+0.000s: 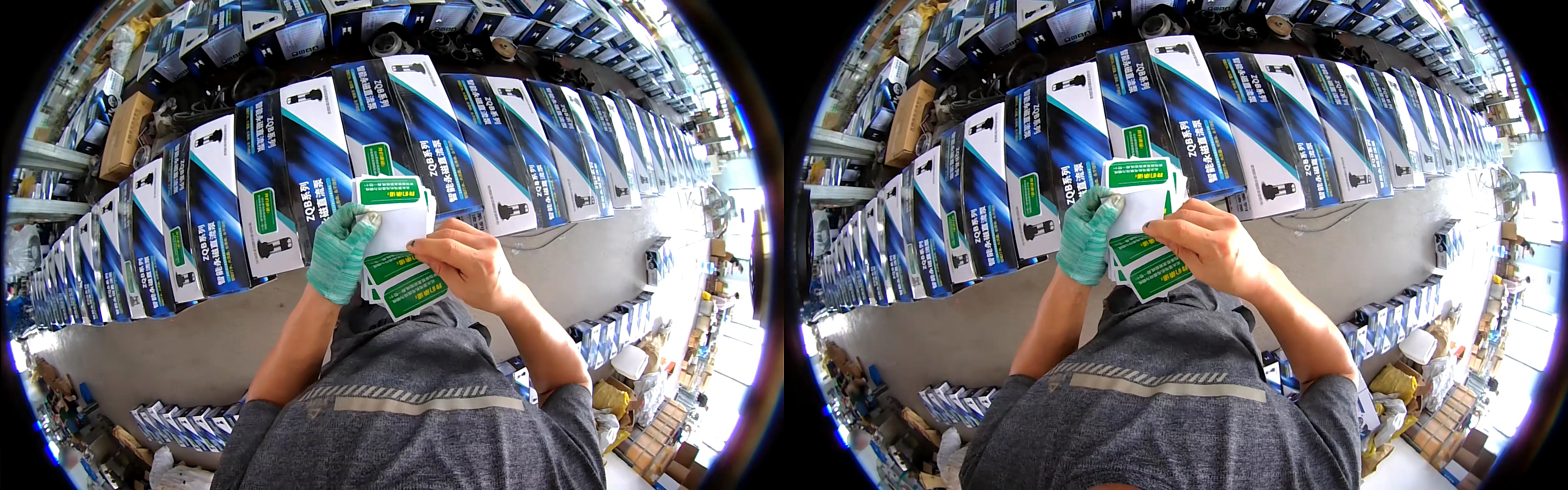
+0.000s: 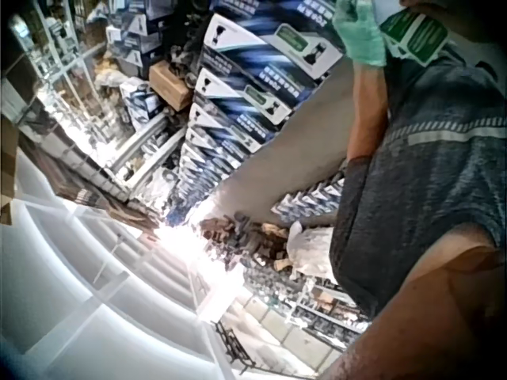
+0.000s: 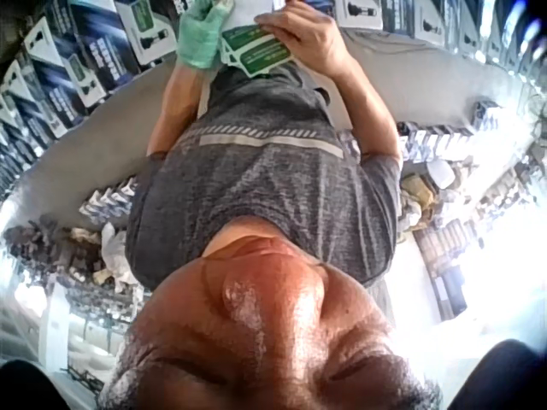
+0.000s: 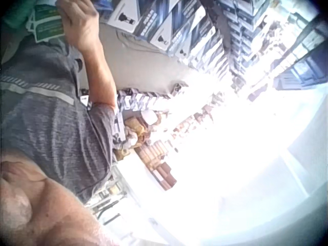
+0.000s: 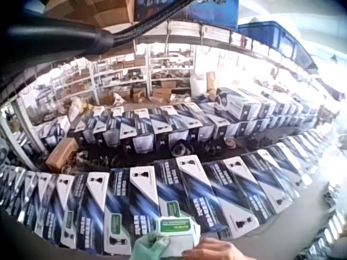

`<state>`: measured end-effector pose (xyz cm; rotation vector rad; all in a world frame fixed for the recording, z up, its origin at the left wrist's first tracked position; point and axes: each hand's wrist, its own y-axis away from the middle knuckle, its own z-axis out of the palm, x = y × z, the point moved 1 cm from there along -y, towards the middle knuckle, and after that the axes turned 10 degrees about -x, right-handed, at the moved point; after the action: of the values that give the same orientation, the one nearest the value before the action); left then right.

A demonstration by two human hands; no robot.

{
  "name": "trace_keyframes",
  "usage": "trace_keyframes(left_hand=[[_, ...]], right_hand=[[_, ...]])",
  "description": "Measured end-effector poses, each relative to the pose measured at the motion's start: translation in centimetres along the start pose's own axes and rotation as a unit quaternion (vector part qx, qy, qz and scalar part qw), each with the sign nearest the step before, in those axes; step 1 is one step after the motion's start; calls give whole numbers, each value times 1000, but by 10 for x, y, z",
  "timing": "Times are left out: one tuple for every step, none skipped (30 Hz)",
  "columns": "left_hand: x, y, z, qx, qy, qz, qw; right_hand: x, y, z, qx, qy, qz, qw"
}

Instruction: The person applies green and white labels to the front of product boxes arranged on the floor. They peel each label from its backing and press it onto the box surface, working sequentially along a row of boxes.

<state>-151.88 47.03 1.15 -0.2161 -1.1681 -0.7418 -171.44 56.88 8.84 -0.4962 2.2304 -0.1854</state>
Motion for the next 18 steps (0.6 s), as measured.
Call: trace_keyframes(left_hand=[[0, -1, 0, 4, 9, -6, 1000], [-2, -3, -3, 6, 14, -11, 1000], [-4, -6, -8, 9, 16, -15, 1000], [-5, -7, -9, 12, 19, -18, 1000], [-4, -6, -7, 18, 31, -12, 999], [-1, -5, -4, 26, 41, -5, 999], [2, -4, 0, 35, 50, 3, 998], [7, -5, 2, 38, 36, 9, 999], [10, -5, 6, 42, 23, 15, 999], [12, -6, 10, 47, 9, 21, 999], [12, -6, 15, 47, 0, 28, 999], [12, -8, 19, 47, -10, 35, 998], [11, -10, 24, 47, -20, 42, 998], [8, -11, 29, 56, -27, 44, 997], [3, -12, 36, 67, -35, 45, 996], [1, -13, 43, 77, -42, 46, 995], [1, -15, 50, 80, -33, 46, 995], [0, -16, 59, 83, -23, 46, 995]], right_hand=[[0, -1, 0, -8, 16, -7, 1000], [1, -2, -2, -15, 32, -15, 999], [2, -3, -3, -22, 48, -25, 998], [1, -3, -2, -13, 33, 11, 999], [-2, -3, 0, -3, 17, 46, 999], [-1, -4, 0, 7, 0, 77, 997], [3, -5, -1, 7, -6, 71, 997], [8, -5, -3, 7, -12, 63, 998], [12, -4, -6, 6, -19, 56, 998], [17, -2, -10, -1, -24, 43, 999], [22, 0, -15, -9, -30, 31, 999], [27, 0, -21, -16, -36, 17, 999], [32, 1, -27, -23, -43, 4, 999], [35, 2, -34, -24, -42, -19, 999], [38, 3, -41, -25, -43, -42, 998], [42, 5, -49, -27, -44, -65, 997], [47, 6, -56, -35, -37, -82, 995], [51, 8, -63, -42, -29, -97, 994]])
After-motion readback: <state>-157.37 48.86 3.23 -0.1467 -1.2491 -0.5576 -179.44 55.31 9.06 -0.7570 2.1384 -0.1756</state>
